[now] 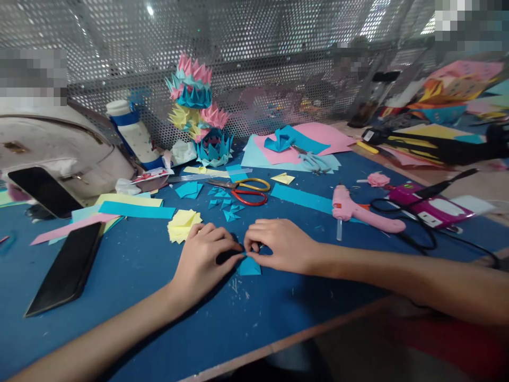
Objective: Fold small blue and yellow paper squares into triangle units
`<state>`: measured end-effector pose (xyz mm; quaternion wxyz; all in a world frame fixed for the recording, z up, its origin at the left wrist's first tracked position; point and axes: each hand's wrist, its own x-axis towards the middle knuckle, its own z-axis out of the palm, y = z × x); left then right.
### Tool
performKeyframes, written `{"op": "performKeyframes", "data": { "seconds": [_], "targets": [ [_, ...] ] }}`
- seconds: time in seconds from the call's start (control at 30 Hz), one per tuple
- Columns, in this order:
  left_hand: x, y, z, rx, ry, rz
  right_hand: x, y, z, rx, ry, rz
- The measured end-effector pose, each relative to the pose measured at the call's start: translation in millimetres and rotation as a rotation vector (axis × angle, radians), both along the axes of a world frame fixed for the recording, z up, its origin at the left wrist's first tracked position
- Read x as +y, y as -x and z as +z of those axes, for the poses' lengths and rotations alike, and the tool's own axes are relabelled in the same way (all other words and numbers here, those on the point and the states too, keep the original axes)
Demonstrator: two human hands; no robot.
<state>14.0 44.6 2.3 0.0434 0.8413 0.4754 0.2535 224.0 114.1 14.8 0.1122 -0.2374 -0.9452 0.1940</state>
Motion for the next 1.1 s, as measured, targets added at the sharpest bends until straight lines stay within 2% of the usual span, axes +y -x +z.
{"op": "performKeyframes", "data": {
  "seconds": [0.13,0.27,0.47,0.67,0.83,0.93,1.1],
  "targets": [
    [3,-8,1.2,0.038,-0.010,0.029,-1,-3,-3.3,0.025,-0.156,0.057],
    [2,-11,1.7,0.117,-0.071,0.004,4,-8,-4.9,0.036,-0.296,0.157],
    [-4,-6,2.6,0.262,-0.191,-0.141,25,-17,3.3,0.048,-0.315,0.422],
    [-14,0,4.2,0.277,-0.179,-0.186,30,-20,9.0,0.009,-0.420,0.549],
    [-17,4,5.6,0.242,-0.123,-0.192,25,-20,13.0,-0.035,-0.467,0.572],
    [-16,5,7.2,0.200,-0.067,-0.170,26,-20,9.2,0.002,-0.448,0.548],
    [-14,-2,5.6,0.143,0.047,-0.001,31,-17,-3.7,0.074,-0.267,0.476]
  ]
}}
